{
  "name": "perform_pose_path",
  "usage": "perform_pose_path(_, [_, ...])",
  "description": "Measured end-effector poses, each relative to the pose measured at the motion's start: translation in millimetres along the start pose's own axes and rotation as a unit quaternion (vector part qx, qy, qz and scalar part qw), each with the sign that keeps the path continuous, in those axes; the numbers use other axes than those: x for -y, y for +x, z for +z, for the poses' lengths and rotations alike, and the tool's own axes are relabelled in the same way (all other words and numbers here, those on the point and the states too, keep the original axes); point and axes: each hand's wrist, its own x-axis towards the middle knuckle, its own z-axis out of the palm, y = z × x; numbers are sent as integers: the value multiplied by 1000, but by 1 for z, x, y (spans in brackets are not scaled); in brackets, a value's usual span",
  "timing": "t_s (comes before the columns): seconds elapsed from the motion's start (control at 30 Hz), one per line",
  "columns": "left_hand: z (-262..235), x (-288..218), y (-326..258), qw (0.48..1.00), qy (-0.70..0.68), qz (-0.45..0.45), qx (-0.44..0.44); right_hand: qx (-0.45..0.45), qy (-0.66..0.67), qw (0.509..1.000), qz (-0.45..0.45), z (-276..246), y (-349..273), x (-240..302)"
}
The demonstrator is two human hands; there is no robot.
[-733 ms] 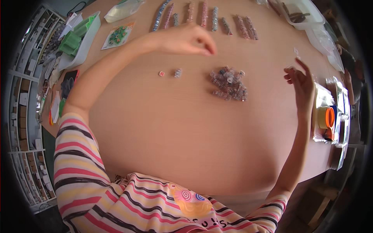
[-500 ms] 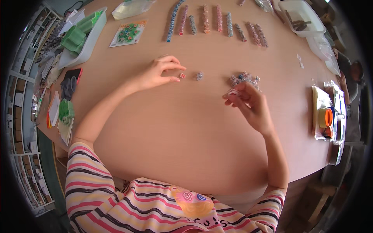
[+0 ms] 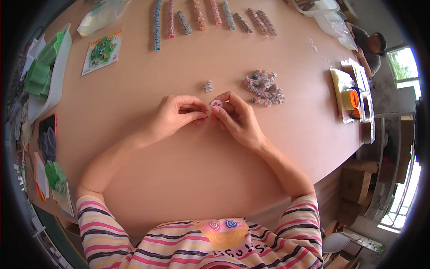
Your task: The person assembles small plastic decorations by hand, combining them with small beads from sorting trays to create finished assemblies.
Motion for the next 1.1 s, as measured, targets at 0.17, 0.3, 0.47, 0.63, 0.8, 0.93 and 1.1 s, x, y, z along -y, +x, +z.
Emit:
perform_pose_path(0.17, [5, 5, 4, 998, -63, -5, -19, 4, -24, 1000, 15, 3, -1, 9])
perform_pose_path(0.3, [6, 5, 3, 995, -90, 7, -46, 20, -46, 997, 64, -1, 2, 10])
perform_pose_path(0.47, [6, 3, 4, 996, -85, -20, -31, 14, -147, 989, 3, -2, 2, 10])
perform_pose_path(0.63, [13, 5, 0, 994, -24, 72, -72, -8, -128, 992, 16, -2, 3, 7])
perform_pose_path(0.8, [17, 8, 1, 989, 38, 109, -92, 10, -128, 990, 50, -7, 6, 11])
perform_pose_path(0.93, [19, 17, 4, 978, 51, 167, -115, 18, -140, 988, 55, -9, 7, 10])
perform_pose_path(1.1, [20, 11, 2, 979, 90, 145, -108, 19, -139, 988, 59, -8, 7, 12])
